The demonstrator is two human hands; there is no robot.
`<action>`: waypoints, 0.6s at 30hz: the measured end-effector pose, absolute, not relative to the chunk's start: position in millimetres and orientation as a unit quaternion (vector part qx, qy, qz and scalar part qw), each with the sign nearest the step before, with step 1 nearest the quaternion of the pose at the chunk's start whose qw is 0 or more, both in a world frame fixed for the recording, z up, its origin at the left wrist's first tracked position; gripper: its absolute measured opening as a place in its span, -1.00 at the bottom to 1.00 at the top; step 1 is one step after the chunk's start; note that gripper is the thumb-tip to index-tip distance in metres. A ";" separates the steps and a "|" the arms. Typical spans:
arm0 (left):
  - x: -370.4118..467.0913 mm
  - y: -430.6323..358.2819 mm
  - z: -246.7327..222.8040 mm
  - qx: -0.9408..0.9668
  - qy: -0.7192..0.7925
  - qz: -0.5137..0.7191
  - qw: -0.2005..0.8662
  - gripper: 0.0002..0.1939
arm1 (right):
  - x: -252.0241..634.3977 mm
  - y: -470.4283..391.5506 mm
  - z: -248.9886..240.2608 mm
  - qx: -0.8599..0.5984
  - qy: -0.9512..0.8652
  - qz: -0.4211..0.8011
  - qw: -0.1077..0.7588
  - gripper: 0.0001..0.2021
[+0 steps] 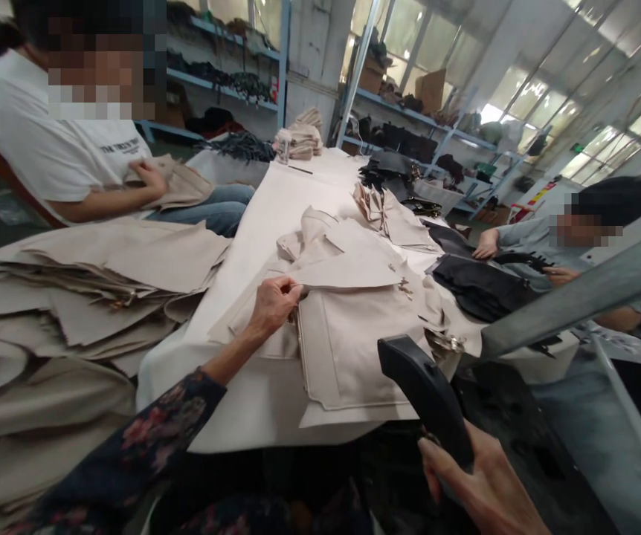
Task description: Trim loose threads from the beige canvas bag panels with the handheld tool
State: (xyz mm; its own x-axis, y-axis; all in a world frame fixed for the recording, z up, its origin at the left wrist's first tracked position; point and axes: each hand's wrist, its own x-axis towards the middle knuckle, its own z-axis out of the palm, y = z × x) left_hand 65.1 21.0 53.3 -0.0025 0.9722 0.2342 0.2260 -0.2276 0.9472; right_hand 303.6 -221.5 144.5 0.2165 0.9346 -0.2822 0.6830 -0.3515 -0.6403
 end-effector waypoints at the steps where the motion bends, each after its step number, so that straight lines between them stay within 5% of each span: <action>1: 65.5 15.7 49.7 0.623 0.502 0.494 0.341 -0.81 | 303.2 -231.1 141.0 -0.760 -0.525 0.334 0.190 -0.69; 7: 73.5 -3.5 32.3 0.704 0.530 0.442 0.166 -0.84 | 295.6 -256.1 125.4 -0.748 -0.495 0.398 0.192 -0.73; 12: 68.1 -51.5 25.6 0.692 0.532 0.463 0.154 -0.73 | 294.7 -259.7 119.3 -0.746 -0.500 0.397 0.188 -0.75; 14: 64.9 -87.0 14.6 0.643 0.562 0.470 0.224 -0.73 | 295.3 -265.9 117.5 -0.747 -0.502 0.397 0.178 -0.77; 18: 72.8 -143.7 -18.8 0.552 0.517 0.367 0.542 -0.66 | 296.3 -290.0 102.7 -0.772 -0.485 0.371 0.176 -0.73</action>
